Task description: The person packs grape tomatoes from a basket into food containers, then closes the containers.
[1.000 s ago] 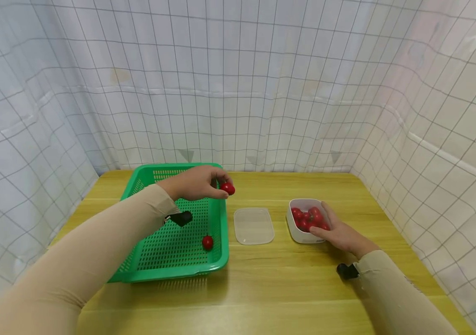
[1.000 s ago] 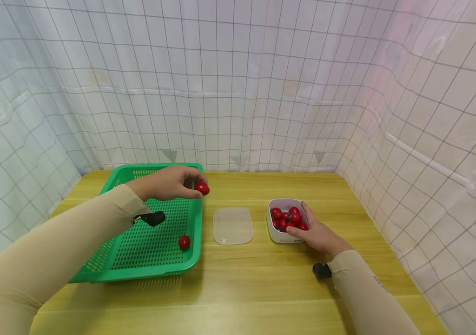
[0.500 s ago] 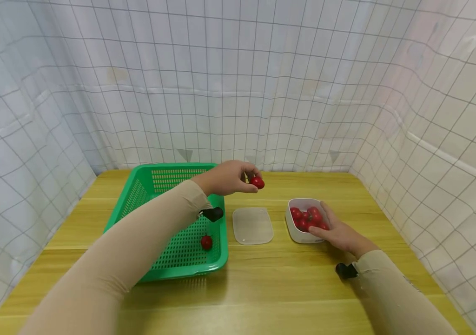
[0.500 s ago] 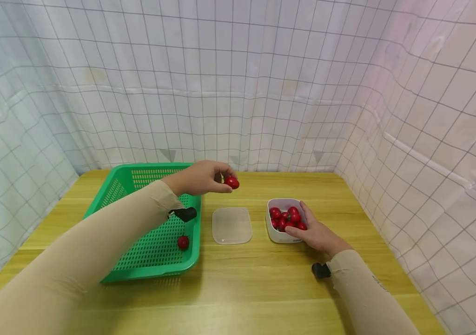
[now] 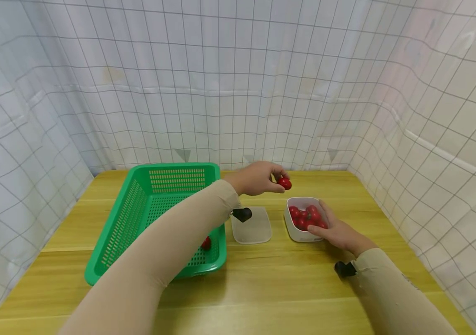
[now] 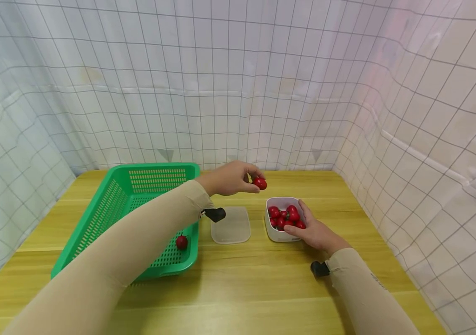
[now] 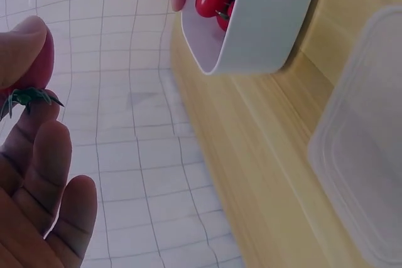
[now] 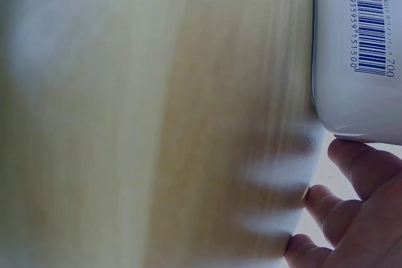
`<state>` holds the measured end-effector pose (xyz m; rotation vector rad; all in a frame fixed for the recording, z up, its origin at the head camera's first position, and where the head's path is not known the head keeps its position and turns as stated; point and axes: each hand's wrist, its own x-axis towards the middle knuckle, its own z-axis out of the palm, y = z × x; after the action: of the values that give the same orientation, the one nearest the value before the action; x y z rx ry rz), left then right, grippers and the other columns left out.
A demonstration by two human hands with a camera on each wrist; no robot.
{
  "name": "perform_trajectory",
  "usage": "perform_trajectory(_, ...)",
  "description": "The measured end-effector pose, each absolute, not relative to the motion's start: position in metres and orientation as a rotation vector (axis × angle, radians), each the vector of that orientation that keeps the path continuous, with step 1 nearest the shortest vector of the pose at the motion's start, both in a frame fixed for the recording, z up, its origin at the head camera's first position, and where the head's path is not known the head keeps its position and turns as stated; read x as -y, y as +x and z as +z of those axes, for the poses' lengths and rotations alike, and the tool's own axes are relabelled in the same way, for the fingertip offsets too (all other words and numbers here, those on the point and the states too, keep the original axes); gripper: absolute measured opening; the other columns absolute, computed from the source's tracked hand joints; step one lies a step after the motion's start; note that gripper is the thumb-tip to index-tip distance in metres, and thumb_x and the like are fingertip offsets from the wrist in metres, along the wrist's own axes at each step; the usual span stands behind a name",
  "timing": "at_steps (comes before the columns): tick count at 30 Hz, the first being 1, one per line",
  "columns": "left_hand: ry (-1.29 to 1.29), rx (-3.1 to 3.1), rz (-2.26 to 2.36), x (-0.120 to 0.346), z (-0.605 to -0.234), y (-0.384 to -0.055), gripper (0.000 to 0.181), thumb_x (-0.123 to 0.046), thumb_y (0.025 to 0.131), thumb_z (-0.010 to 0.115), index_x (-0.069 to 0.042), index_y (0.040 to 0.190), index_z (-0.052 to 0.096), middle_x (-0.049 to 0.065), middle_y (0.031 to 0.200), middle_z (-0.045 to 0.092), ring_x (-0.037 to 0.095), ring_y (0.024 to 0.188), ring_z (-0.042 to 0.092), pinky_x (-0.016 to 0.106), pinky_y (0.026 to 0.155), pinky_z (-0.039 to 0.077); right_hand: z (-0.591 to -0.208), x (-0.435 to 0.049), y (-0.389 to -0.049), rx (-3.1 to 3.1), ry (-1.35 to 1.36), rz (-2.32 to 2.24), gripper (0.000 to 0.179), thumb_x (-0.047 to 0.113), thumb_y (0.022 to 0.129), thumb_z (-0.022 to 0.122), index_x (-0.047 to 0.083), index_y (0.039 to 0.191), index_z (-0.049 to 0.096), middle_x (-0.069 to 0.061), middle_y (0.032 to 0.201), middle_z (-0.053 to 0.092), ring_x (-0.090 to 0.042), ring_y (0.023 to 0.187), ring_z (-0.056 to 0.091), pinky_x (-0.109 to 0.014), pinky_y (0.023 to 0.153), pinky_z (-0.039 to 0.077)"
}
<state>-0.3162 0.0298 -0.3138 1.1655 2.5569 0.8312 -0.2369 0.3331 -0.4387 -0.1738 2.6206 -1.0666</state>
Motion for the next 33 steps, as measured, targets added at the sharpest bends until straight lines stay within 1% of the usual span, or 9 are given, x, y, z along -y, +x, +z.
perform_trajectory(3, 1.18, -2.524, 0.832, -0.042, -0.316, -0.315, 0.028, -0.027, 0.102, 0.072, -0.019, 0.128, 0.072, -0.003, 0.114, 0.071, 0.016, 0.108, 0.064, 0.029, 0.091, 0.054, -0.438, -0.333, -0.237, -2.611, -0.173, -1.071, 0.114, 0.06, 0.099, 0.064, 0.014, 0.169, -0.013, -0.025, 0.176, 0.002, -0.055, 0.158, 0.011, -0.073, 0.125, 0.011)
perform_trajectory(6, 1.206, -2.498, 0.82, -0.054, -0.32, -0.313, 0.027, -0.027, 0.103, 0.071, -0.019, 0.128, 0.071, -0.005, 0.116, 0.071, 0.015, 0.112, 0.064, 0.028, 0.095, 0.054, -0.438, -0.333, -0.238, -2.614, -0.176, -1.057, 0.114, 0.061, 0.099, 0.063, 0.013, 0.168, -0.014, -0.025, 0.176, 0.002, -0.055, 0.158, 0.011, -0.074, 0.124, 0.011)
perform_trajectory(10, 1.261, -2.493, 0.768, -0.066, -0.327, -0.31, 0.025, -0.029, 0.104, 0.069, -0.02, 0.128, 0.071, -0.009, 0.118, 0.071, 0.01, 0.113, 0.064, 0.025, 0.098, 0.053, -0.439, -0.334, -0.238, -2.613, -0.179, -1.044, 0.115, 0.063, 0.099, 0.062, 0.013, 0.168, -0.015, -0.025, 0.176, 0.0, -0.056, 0.158, 0.01, -0.076, 0.123, 0.011)
perform_trajectory(13, 1.293, -2.494, 0.747, -0.074, -0.331, -0.308, 0.026, -0.028, 0.104, 0.069, -0.02, 0.128, 0.072, -0.01, 0.119, 0.071, 0.009, 0.113, 0.064, 0.024, 0.1, 0.053, -0.44, -0.335, -0.238, -2.613, -0.183, -1.045, 0.115, 0.062, 0.099, 0.063, 0.013, 0.168, -0.014, -0.025, 0.176, -0.001, -0.057, 0.158, 0.01, -0.077, 0.122, 0.011)
perform_trajectory(17, 1.313, -2.488, 0.74, -0.082, -0.335, -0.306, 0.025, -0.028, 0.103, 0.071, -0.019, 0.127, 0.072, -0.008, 0.119, 0.071, 0.011, 0.115, 0.064, 0.026, 0.102, 0.052, -0.441, -0.336, -0.238, -2.622, -0.201, -1.05, 0.113, 0.06, 0.1, 0.062, 0.012, 0.168, -0.014, -0.026, 0.176, 0.0, -0.057, 0.157, 0.013, -0.076, 0.123, 0.013)
perform_trajectory(21, 1.312, -2.501, 0.717, -0.087, -0.337, -0.305, 0.025, -0.028, 0.103, 0.071, -0.02, 0.126, 0.072, -0.009, 0.119, 0.072, 0.011, 0.116, 0.065, 0.025, 0.102, 0.051, -0.442, -0.337, -0.238, -2.619, -0.225, -1.076, 0.112, 0.058, 0.101, 0.062, 0.012, 0.168, -0.015, -0.023, 0.176, 0.001, -0.056, 0.157, 0.014, -0.076, 0.123, 0.013)
perform_trajectory(27, 1.3, -2.511, 0.704, -0.092, -0.338, -0.303, 0.029, -0.029, 0.103, 0.071, -0.02, 0.13, 0.07, -0.007, 0.121, 0.071, 0.008, 0.116, 0.064, 0.024, 0.1, 0.053, -0.443, -0.338, -0.238, -2.6, -0.259, -1.117, 0.112, 0.054, 0.102, 0.063, 0.011, 0.167, -0.017, -0.015, 0.178, -0.001, -0.052, 0.16, 0.008, -0.075, 0.123, 0.009)
perform_trajectory(33, 1.292, -2.518, 0.691, -0.095, -0.339, -0.301, 0.032, -0.027, 0.103, 0.071, -0.02, 0.133, 0.069, -0.006, 0.123, 0.071, 0.01, 0.117, 0.064, 0.024, 0.096, 0.054, -0.441, -0.337, -0.237, -2.596, -0.286, -1.148, 0.112, 0.051, 0.102, 0.065, 0.009, 0.167, -0.017, -0.017, 0.178, 0.0, -0.05, 0.161, 0.005, -0.075, 0.124, 0.008)
